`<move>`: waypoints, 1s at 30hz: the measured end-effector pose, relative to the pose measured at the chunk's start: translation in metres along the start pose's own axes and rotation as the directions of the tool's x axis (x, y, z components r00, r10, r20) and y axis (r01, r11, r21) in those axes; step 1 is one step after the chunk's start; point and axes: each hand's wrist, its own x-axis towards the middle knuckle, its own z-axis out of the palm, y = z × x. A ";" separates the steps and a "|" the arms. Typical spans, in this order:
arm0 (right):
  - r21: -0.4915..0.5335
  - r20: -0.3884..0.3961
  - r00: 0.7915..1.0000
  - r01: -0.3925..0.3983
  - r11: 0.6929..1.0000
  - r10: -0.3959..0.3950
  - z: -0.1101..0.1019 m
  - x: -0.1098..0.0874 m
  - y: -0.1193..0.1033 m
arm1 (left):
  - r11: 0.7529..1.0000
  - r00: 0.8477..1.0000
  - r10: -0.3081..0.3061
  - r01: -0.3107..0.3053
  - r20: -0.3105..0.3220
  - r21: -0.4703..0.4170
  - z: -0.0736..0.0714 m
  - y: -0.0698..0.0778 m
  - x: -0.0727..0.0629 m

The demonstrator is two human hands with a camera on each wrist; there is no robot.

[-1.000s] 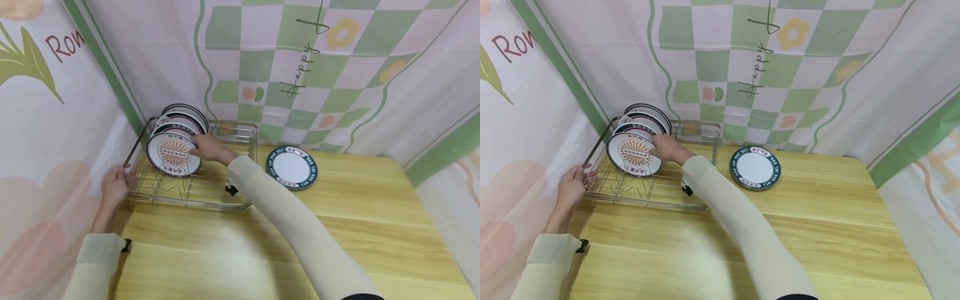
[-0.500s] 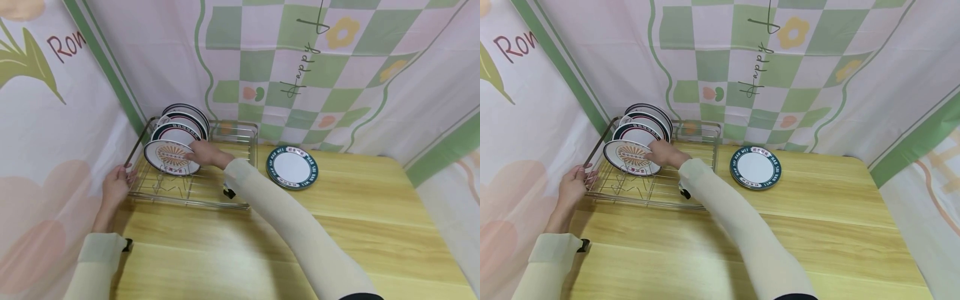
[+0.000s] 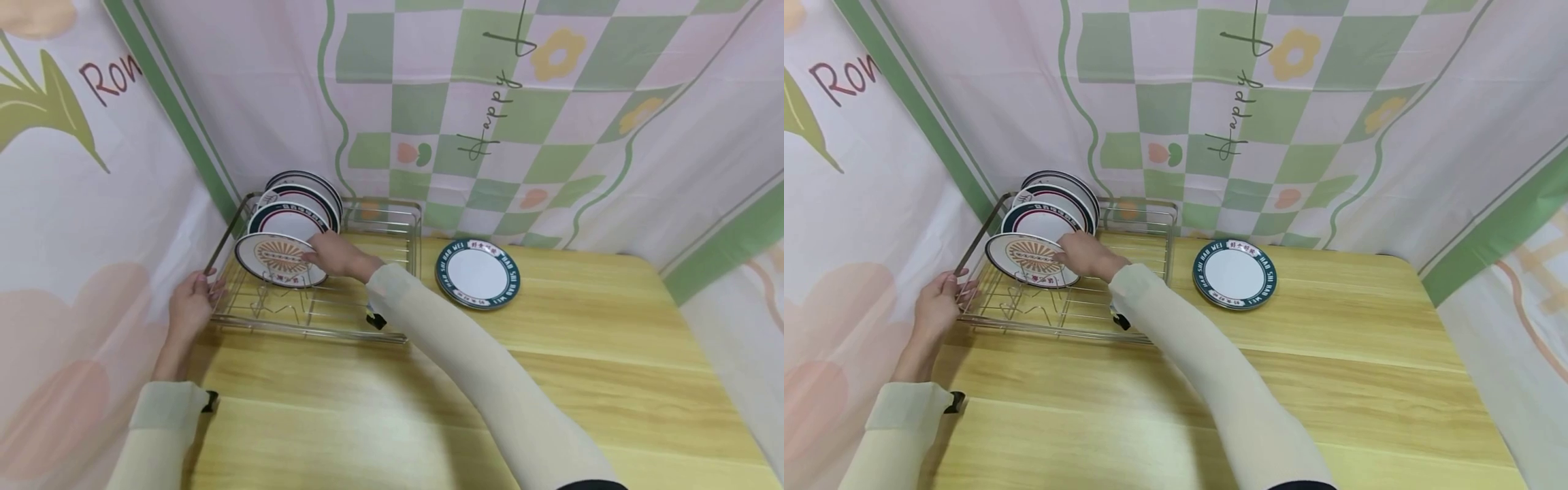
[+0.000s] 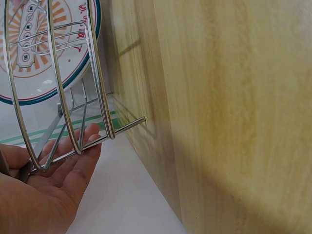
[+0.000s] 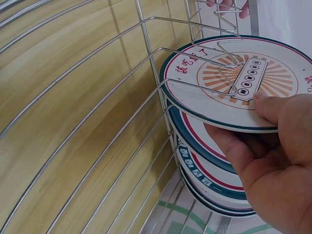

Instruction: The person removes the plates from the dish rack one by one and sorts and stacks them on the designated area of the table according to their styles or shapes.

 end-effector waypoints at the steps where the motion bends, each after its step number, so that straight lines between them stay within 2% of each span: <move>1: 0.003 -0.004 1.000 0.004 1.000 -0.004 0.000 0.000 0.000 | 1.000 1.000 0.001 -0.001 -0.001 -0.001 0.000 0.000 0.000; 16: 0.001 -0.084 0.996 0.004 1.000 -0.004 -0.016 -0.013 0.010 | 1.000 1.000 0.014 -0.015 -0.014 -0.025 0.001 -0.002 0.003; 24: 0.034 -0.165 0.986 0.029 0.999 -0.023 -0.036 -0.028 0.012 | 0.999 1.000 0.019 -0.019 -0.014 -0.029 0.001 -0.003 0.002; 30: 0.093 -0.209 0.978 -0.006 0.996 0.026 -0.055 -0.044 0.017 | 0.999 1.000 0.014 -0.014 -0.009 -0.036 0.001 -0.003 0.001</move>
